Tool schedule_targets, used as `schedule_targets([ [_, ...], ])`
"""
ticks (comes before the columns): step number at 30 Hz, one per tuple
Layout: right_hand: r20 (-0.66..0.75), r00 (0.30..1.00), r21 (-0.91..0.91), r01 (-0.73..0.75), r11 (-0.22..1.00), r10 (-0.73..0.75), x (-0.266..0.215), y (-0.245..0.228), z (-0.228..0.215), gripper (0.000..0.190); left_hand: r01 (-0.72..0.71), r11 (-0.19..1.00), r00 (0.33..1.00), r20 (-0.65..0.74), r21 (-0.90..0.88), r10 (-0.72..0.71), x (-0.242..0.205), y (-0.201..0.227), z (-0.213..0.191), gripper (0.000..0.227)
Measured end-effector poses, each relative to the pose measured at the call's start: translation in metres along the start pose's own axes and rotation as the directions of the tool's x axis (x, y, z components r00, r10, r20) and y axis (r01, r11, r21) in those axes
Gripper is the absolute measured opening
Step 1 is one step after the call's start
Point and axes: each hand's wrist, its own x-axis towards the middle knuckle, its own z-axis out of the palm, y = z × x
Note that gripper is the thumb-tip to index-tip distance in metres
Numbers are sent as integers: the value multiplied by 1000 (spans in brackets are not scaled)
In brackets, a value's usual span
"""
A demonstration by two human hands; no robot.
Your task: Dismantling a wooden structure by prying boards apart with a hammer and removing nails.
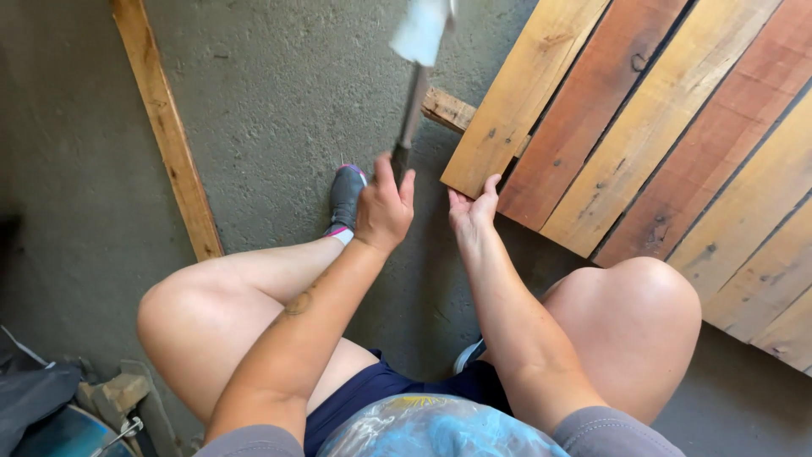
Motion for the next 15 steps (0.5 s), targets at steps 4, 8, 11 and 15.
schedule_targets([
  [4,40,998,-28,41,999,-40,17,4,-3,77,101,986,966,225,136,-130,9,-57,55,43],
  [8,26,999,-21,44,999,-43,-2,-1,-7,72,110,994,988,112,-15,-107,-11,4,13,46],
  [11,10,999,-26,30,999,-30,-4,2,-3,71,31,990,999,-20,-141,-35,-9,17,3,42],
  [15,17,1000,0,24,1000,-24,6,-4,-14,70,43,997,998,36,61,-45,-13,-45,59,45],
])
